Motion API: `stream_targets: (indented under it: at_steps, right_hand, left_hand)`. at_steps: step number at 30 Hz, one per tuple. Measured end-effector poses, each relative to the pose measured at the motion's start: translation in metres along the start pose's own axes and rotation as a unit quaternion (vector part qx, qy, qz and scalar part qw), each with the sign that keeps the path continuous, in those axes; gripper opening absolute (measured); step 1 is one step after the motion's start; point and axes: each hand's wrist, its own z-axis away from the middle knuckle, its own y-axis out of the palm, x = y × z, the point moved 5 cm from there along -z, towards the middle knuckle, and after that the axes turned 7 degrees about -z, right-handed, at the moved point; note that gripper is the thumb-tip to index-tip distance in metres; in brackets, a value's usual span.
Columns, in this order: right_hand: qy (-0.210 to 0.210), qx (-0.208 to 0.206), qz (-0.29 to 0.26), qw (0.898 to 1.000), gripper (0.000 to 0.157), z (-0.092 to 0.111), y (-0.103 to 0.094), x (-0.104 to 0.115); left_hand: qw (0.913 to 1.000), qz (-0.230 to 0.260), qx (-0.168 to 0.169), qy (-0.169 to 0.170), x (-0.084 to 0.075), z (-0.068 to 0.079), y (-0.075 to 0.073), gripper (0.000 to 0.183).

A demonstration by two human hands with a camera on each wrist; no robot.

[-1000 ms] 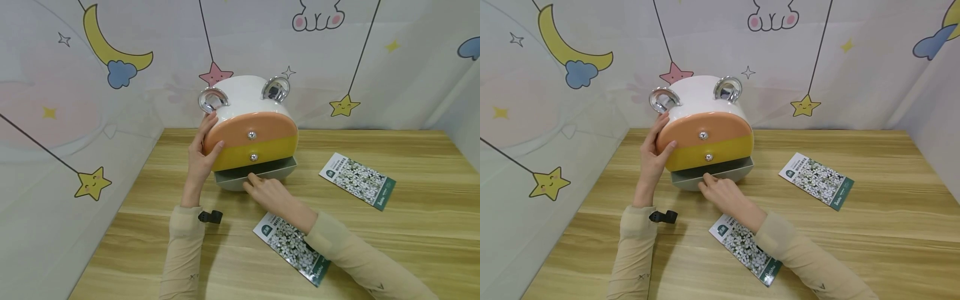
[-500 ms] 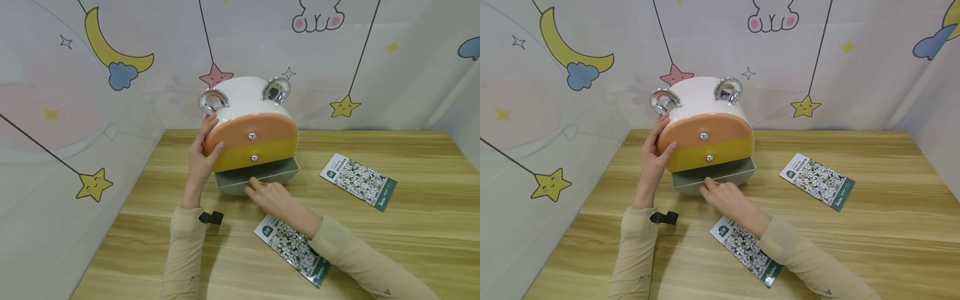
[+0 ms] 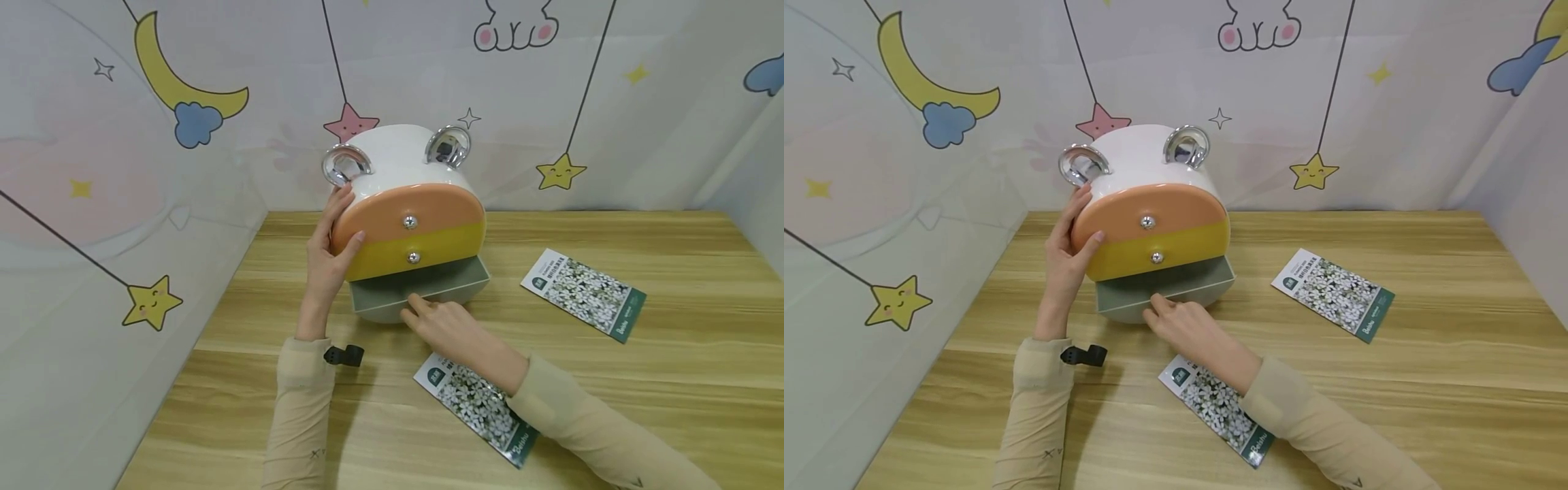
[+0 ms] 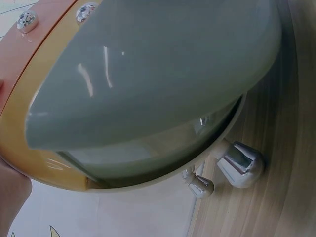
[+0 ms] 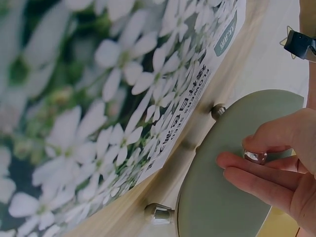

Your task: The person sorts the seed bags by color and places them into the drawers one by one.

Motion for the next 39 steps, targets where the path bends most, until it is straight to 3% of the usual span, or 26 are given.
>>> stream_targets:
  at_steps: [6,13,17,30,39]
  right_hand:
    - [0.000,0.010,0.000,1.000,0.006,0.002,-0.002,0.002]
    - [-0.002,0.016,0.001,1.000,0.008,0.005,-0.004,0.005]
    - [0.000,0.013,0.002,1.000,0.008,0.006,-0.005,0.007]
    - [0.000,0.020,0.001,1.000,0.011,0.011,-0.008,0.013]
    - [0.004,0.040,-0.001,0.999,0.016,0.015,-0.011,0.018]
  left_hand:
    - [0.9999,-0.004,0.002,-0.016,-0.005,-0.001,0.001,0.054]
    - [0.9997,-0.007,0.004,-0.023,-0.026,-0.002,0.002,0.050]
    - [0.9997,-0.008,0.004,-0.023,-0.028,-0.002,0.002,0.050]
    - [0.9998,-0.001,0.004,-0.020,-0.024,-0.001,0.002,0.050]
    - [0.9999,0.001,0.002,-0.010,-0.002,0.000,0.000,0.054]
